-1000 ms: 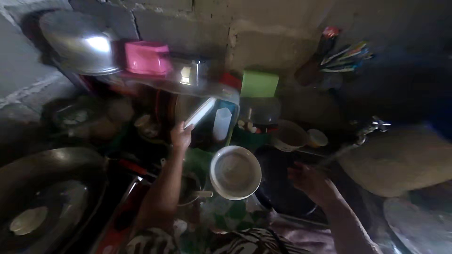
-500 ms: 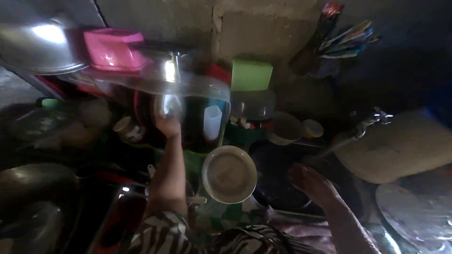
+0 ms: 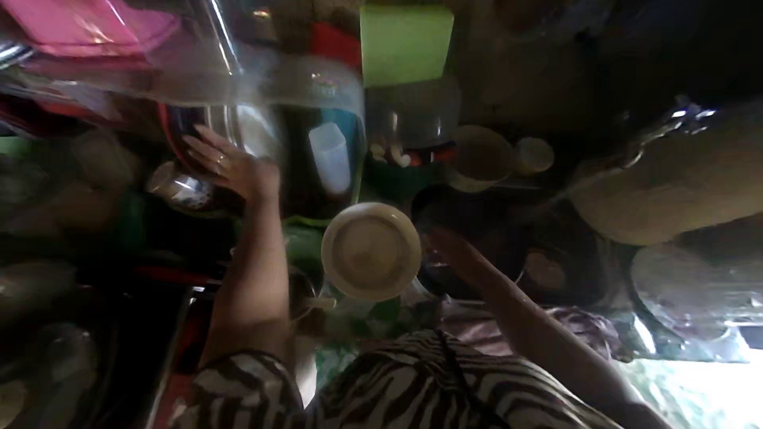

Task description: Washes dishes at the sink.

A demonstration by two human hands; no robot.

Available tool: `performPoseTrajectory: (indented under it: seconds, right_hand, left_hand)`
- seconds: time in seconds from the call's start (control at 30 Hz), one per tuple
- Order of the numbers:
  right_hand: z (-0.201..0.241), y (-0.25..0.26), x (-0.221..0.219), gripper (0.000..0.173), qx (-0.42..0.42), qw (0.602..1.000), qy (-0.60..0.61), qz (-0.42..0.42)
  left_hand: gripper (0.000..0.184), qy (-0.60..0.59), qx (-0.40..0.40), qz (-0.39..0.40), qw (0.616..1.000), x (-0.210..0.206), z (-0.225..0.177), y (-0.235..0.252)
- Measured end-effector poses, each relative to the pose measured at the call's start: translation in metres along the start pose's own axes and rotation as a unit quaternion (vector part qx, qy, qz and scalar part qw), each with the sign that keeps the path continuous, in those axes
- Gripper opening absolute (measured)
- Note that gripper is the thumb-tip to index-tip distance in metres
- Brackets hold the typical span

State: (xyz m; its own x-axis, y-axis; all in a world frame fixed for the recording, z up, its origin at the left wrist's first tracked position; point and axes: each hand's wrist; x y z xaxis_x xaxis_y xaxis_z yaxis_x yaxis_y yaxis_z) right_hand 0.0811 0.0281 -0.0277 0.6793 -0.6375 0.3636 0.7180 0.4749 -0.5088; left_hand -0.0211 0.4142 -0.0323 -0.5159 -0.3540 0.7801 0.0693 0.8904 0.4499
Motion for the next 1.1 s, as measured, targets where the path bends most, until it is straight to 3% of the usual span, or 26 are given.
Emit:
performPoseTrajectory:
  seconds: [0.1, 0.2, 0.27, 0.37, 0.47, 0.57, 0.7, 0.87, 1.1]
  right_hand:
    - [0.002, 0.008, -0.020, 0.048, 0.031, 0.995, -0.099, 0.003]
    - [0.001, 0.012, -0.030, 0.044, 0.050, 0.981, -0.176, -0.056]
    - [0.001, 0.009, -0.034, 0.041, 0.079, 0.974, -0.195, -0.088]
    - [0.001, 0.012, -0.035, 0.044, 0.119, 0.968, -0.190, -0.116]
    - [0.007, 0.013, -0.034, 0.042, 0.124, 0.965, -0.203, -0.114]
    - [0.020, 0.014, -0.033, 0.038, 0.132, 0.956, -0.241, -0.100]
    - [0.033, 0.014, -0.026, 0.032, 0.141, 0.953, -0.261, -0.065]
    - [0.041, 0.011, -0.021, 0.045, 0.118, 0.959, -0.252, -0.050]
    - [0.053, 0.008, -0.017, 0.041, 0.149, 0.961, -0.230, -0.025]
  left_hand:
    - [0.114, -0.014, -0.013, 0.002, 1.000, 0.014, -0.009, -0.013]
    - [0.102, -0.050, -0.014, 0.052, 0.997, 0.050, -0.017, -0.049]
    - [0.087, -0.107, -0.026, 0.108, 0.988, 0.081, -0.013, -0.090]
    - [0.067, -0.131, -0.066, 0.253, 0.956, 0.126, 0.003, -0.153]
    - [0.061, -0.107, -0.065, 0.364, 0.923, 0.149, 0.011, -0.188]
    - [0.060, -0.074, -0.068, 0.403, 0.910, 0.147, 0.014, -0.196]
    - [0.067, -0.056, -0.027, 0.415, 0.908, 0.146, 0.013, -0.194]
    - [0.058, -0.091, 0.018, 0.393, 0.915, 0.145, 0.012, -0.193]
    - [0.053, -0.134, 0.053, 0.382, 0.913, 0.143, 0.011, -0.184]
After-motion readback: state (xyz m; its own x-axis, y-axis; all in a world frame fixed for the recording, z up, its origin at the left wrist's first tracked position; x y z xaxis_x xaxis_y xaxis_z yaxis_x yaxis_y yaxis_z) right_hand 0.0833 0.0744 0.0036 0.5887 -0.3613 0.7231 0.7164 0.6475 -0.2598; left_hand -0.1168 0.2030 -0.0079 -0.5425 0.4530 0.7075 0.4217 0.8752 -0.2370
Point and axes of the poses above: each hand's wrist, its own y-axis towards the middle knuckle, its own x-axis out of the back of the hand, z = x × y, and after that the axes turned 11 degrees about -z, right-handed
